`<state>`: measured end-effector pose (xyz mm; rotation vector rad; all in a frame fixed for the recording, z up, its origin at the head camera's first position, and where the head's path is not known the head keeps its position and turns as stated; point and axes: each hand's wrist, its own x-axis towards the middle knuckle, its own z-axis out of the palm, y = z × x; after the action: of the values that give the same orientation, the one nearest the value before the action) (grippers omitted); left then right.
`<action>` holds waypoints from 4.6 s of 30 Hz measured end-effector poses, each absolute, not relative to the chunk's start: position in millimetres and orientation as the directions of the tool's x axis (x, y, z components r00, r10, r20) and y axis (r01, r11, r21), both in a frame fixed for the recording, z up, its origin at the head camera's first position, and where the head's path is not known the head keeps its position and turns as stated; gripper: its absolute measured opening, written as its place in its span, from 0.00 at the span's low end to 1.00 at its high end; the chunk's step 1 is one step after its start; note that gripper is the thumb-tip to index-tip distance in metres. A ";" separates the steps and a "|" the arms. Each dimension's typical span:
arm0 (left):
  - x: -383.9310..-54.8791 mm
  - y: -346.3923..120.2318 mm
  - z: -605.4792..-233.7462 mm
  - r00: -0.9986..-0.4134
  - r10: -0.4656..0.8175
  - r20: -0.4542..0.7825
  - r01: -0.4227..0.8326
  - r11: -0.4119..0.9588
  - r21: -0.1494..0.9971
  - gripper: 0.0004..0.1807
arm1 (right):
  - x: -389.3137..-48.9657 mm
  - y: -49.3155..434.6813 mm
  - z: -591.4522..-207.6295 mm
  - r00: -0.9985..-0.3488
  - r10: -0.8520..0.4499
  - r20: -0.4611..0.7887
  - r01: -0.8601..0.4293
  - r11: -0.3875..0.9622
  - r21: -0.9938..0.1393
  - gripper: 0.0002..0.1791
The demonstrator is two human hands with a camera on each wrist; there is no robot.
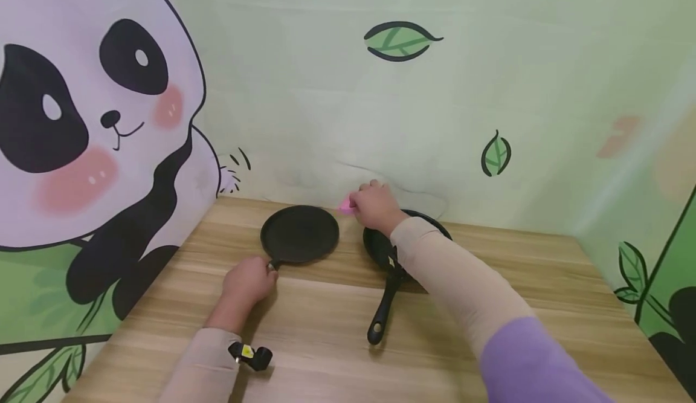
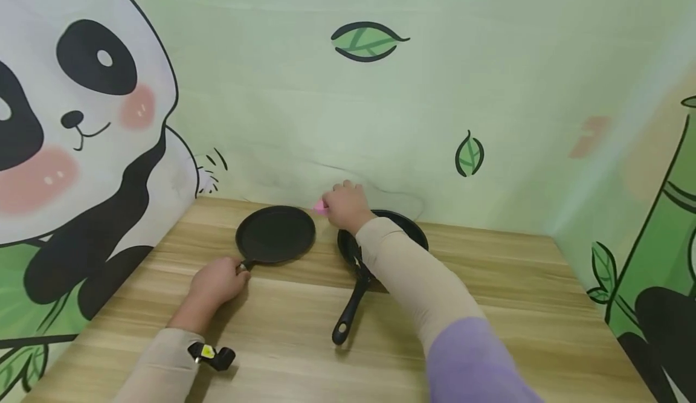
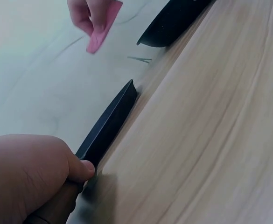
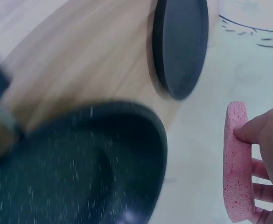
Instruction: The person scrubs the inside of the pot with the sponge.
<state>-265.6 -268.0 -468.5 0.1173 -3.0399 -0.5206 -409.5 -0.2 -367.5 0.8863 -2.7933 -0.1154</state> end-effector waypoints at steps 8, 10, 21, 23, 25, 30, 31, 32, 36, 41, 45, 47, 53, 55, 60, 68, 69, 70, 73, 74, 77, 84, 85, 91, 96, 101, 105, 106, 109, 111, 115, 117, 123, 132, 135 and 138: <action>-263.4 -255.3 -465.1 -0.992 -0.128 -0.006 -0.122 0.928 0.352 0.12 | -404.4 45.4 -344.1 -0.827 -0.533 0.178 -0.528 0.845 0.080 0.10; -262.5 -250.6 -463.8 -0.991 -0.135 -0.022 -0.134 0.928 0.348 0.14 | -404.7 57.0 -340.0 -0.836 -0.517 0.184 -0.514 0.855 0.066 0.10; -249.6 -222.2 -450.2 -0.973 -0.223 0.056 -0.203 0.948 0.245 0.27 | -402.2 109.4 -325.3 -0.868 -0.450 0.208 -0.460 0.888 0.001 0.13; -247.9 -211.3 -445.1 -0.966 -0.225 0.127 -0.189 0.950 0.248 0.28 | -401.1 117.6 -325.6 -0.881 -0.427 0.204 -0.440 0.898 -0.019 0.13; -246.5 -198.9 -440.2 -0.957 -0.210 0.199 -0.153 0.951 0.267 0.28 | -400.6 125.2 -326.1 -0.890 -0.408 0.203 -0.424 0.905 -0.043 0.14; -247.8 -167.0 -437.7 -0.956 -0.129 0.262 -0.029 0.935 0.354 0.28 | -400.6 142.2 -328.5 -0.901 -0.379 0.211 -0.401 0.914 -0.069 0.14; -248.8 -160.7 -439.1 -0.960 -0.113 0.256 -0.007 0.924 0.381 0.28 | -400.5 145.3 -329.1 -0.902 -0.376 0.211 -0.398 0.915 -0.072 0.14; -249.6 -154.4 -441.0 -0.963 -0.096 0.251 0.016 0.912 0.409 0.28 | -400.2 148.4 -329.6 -0.903 -0.374 0.211 -0.396 0.915 -0.073 0.14; -251.3 -128.8 -449.3 -0.971 -0.043 0.235 0.094 0.836 0.540 0.27 | -397.8 159.2 -331.0 -0.911 -0.358 0.206 -0.384 0.918 -0.099 0.14; -251.7 -102.0 -455.7 -0.979 0.000 0.204 0.149 0.682 0.716 0.26 | -393.3 170.7 -332.7 -0.920 -0.336 0.200 -0.364 0.923 -0.122 0.14; -251.8 -87.4 -459.4 -0.992 0.052 0.115 0.125 0.545 0.829 0.28 | -390.8 179.8 -336.5 -0.927 -0.327 0.185 -0.354 0.925 -0.140 0.14; -251.9 -81.8 -460.9 -0.994 0.084 0.071 0.102 0.469 0.877 0.29 | -389.5 183.9 -339.0 -0.929 -0.321 0.184 -0.349 0.925 -0.152 0.13; -250.0 -68.8 -465.3 -0.988 0.145 -0.058 -0.021 0.247 0.969 0.29 | -385.0 191.4 -347.7 -0.929 -0.317 0.193 -0.350 0.921 -0.171 0.12; -249.6 -65.5 -468.5 -0.985 0.148 -0.092 -0.060 0.206 0.977 0.28 | -384.2 191.6 -351.2 -0.928 -0.322 0.188 -0.353 0.920 -0.170 0.12; -249.6 -58.2 -475.5 -0.971 0.168 -0.170 -0.165 0.040 0.985 0.28 | -382.0 192.5 -358.2 -0.931 -0.323 0.170 -0.352 0.916 -0.193 0.13; -249.0 -53.2 -482.2 -0.947 0.273 -0.168 -0.203 -0.107 0.973 0.22 | -383.7 194.9 -368.0 -0.928 -0.344 0.145 -0.367 0.911 -0.187 0.12; -248.5 -52.5 -483.5 -0.947 0.277 -0.160 -0.198 -0.115 0.973 0.22 | -383.5 195.3 -369.1 -0.926 -0.349 0.142 -0.371 0.910 -0.183 0.12; -247.9 -51.8 -484.9 -0.947 0.282 -0.153 -0.195 -0.125 0.973 0.22 | -383.4 195.7 -370.4 -0.924 -0.356 0.142 -0.378 0.909 -0.177 0.12; -245.9 -49.9 -488.3 -0.950 0.283 -0.133 -0.179 -0.143 0.973 0.22 | -384.1 196.6 -374.4 -0.914 -0.384 0.132 -0.401 0.904 -0.149 0.11; -245.4 -49.5 -489.2 -0.952 0.277 -0.128 -0.174 -0.150 0.973 0.22 | -384.6 196.7 -375.8 -0.911 -0.394 0.124 -0.409 0.902 -0.139 0.11; -244.1 -48.6 -490.6 -0.961 0.255 -0.111 -0.155 -0.159 0.975 0.22 | -386.5 197.6 -380.6 -0.902 -0.423 0.087 -0.431 0.897 -0.096 0.11; -244.2 -46.9 -491.2 -0.971 0.220 -0.094 -0.131 -0.160 0.978 0.19 | -390.6 203.6 -390.0 -0.842 -0.538 0.028 -0.536 0.842 0.056 0.08; -244.4 -46.5 -491.3 -0.971 0.220 -0.093 -0.131 -0.164 0.978 0.19 | -390.8 204.7 -390.9 -0.831 -0.557 0.020 -0.553 0.829 0.085 0.08; -245.2 -44.2 -492.3 -0.975 0.192 -0.107 -0.144 -0.191 0.971 0.19 | -391.7 206.5 -394.4 -0.779 -0.626 -0.014 -0.618 0.765 0.179 0.08; -242.8 -43.2 -492.1 -0.981 0.159 -0.109 -0.138 -0.183 0.973 0.18 | -394.0 201.1 -398.7 -0.732 -0.681 -0.012 -0.667 0.713 0.217 0.07; -241.6 -43.5 -490.7 -0.982 0.151 -0.111 -0.139 -0.184 0.973 0.19 | -394.9 194.3 -400.9 -0.722 -0.692 -0.014 -0.676 0.700 0.231 0.08; -238.2 -43.2 -485.7 -0.981 0.150 -0.119 -0.147 -0.193 0.970 0.20 | -395.2 190.1 -401.4 -0.747 -0.662 -0.060 -0.654 0.716 0.244 0.10; -238.1 -42.7 -485.5 -0.982 0.146 -0.123 -0.150 -0.195 0.969 0.20 | -395.4 189.2 -401.3 -0.756 -0.651 -0.075 -0.647 0.723 0.243 0.11; -239.7 -41.4 -489.1 -0.983 0.131 -0.131 -0.155 -0.198 0.968 0.21 | -396.0 186.8 -400.4 -0.777 -0.618 -0.119 -0.627 0.743 0.233 0.12; -239.8 -41.0 -490.2 -0.983 0.122 -0.135 -0.158 -0.201 0.967 0.21 | -395.6 185.7 -400.1 -0.783 -0.606 -0.137 -0.621 0.753 0.219 0.13; -240.7 -41.1 -491.7 -0.983 0.107 -0.151 -0.171 -0.202 0.964 0.21 | -393.6 184.2 -400.0 -0.780 -0.607 -0.151 -0.626 0.757 0.187 0.16; -240.7 -41.4 -491.3 -0.982 0.101 -0.158 -0.176 -0.206 0.963 0.21 | -392.2 183.2 -399.2 -0.775 -0.613 -0.155 -0.632 0.758 0.160 0.17; -239.2 -39.7 -489.0 -0.985 0.097 -0.146 -0.164 -0.210 0.964 0.21 | -382.2 178.9 -395.9 -0.780 -0.587 -0.218 -0.601 0.799 -0.001 0.16; -240.8 -38.8 -492.1 -0.984 0.098 -0.151 -0.169 -0.207 0.964 0.20 | -365.8 160.6 -398.9 -0.790 -0.562 -0.244 -0.548 0.826 -0.131 0.08; -241.6 -38.9 -493.4 -0.983 0.098 -0.154 -0.172 -0.208 0.963 0.20 | -362.0 153.7 -400.2 -0.801 -0.548 -0.242 -0.529 0.837 -0.142 0.08; -242.3 -39.2 -493.3 -0.982 0.099 -0.163 -0.180 -0.201 0.963 0.20 | -358.5 146.7 -402.1 -0.806 -0.545 -0.230 -0.524 0.838 -0.153 0.08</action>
<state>-242.3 -39.2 -493.3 0.1084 -2.0864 -2.5834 -358.5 146.7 -402.1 0.9682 -3.2651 0.1411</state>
